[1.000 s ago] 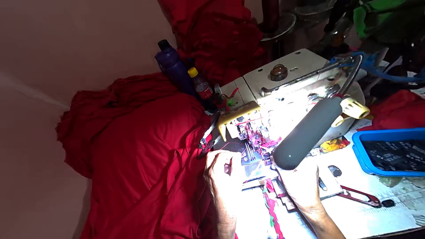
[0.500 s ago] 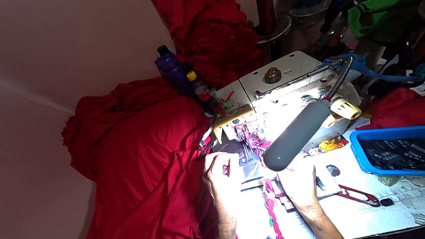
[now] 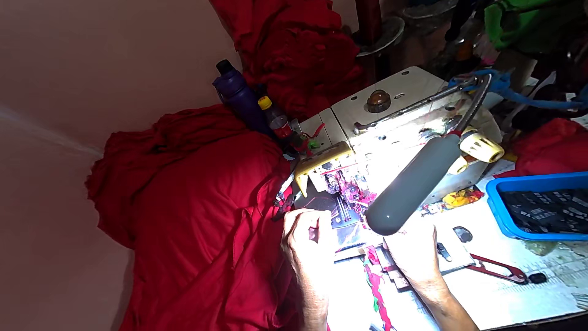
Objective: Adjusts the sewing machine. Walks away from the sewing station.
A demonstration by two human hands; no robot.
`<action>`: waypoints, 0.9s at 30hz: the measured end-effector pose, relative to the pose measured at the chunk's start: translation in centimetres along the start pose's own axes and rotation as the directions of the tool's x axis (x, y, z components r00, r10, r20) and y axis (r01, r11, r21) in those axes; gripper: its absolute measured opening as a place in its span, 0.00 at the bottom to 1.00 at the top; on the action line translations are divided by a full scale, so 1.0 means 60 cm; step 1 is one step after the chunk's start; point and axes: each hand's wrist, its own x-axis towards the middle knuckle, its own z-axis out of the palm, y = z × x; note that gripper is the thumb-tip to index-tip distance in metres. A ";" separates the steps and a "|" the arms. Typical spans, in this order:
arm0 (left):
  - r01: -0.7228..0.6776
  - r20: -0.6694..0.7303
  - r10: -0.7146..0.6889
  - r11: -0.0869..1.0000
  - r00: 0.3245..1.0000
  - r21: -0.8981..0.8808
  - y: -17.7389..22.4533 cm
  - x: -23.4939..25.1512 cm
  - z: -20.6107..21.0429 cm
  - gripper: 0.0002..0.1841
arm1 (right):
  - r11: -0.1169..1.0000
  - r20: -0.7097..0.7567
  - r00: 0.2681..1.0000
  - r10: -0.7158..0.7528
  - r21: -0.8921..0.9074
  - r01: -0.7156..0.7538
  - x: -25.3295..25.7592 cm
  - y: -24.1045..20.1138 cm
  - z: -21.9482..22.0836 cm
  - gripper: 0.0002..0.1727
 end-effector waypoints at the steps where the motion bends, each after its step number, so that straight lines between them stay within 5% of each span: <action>1: -0.003 -0.001 0.003 1.000 1.000 0.002 -0.001 0.000 0.000 0.05 | 0.999 0.017 0.999 0.032 0.035 -0.033 0.001 0.000 -0.001 0.07; 6: 0.006 0.007 -0.006 1.000 1.000 0.009 0.001 0.000 0.000 0.05 | 0.912 0.155 0.966 0.206 0.329 -0.247 0.012 0.006 -0.002 0.07; 15: -0.002 -0.014 0.003 1.000 1.000 0.031 0.004 0.002 0.000 0.04 | 0.836 0.218 0.923 0.318 0.395 -0.382 0.016 -0.008 -0.011 0.12; 19: 0.029 0.074 -0.016 0.985 0.997 -0.171 -0.001 0.002 -0.009 0.06 | 0.945 0.154 0.987 0.049 0.313 -0.095 -0.009 -0.001 -0.020 0.05; 23: 0.091 0.230 0.031 0.862 0.973 -0.499 -0.013 0.009 -0.035 0.09 | 0.947 0.083 0.965 -0.247 0.232 0.223 -0.028 -0.023 -0.029 0.07; 27: 0.143 0.374 0.111 0.796 0.921 -0.589 -0.018 0.015 -0.048 0.10 | 0.927 0.067 0.937 -0.343 0.183 0.327 -0.021 -0.030 -0.034 0.06</action>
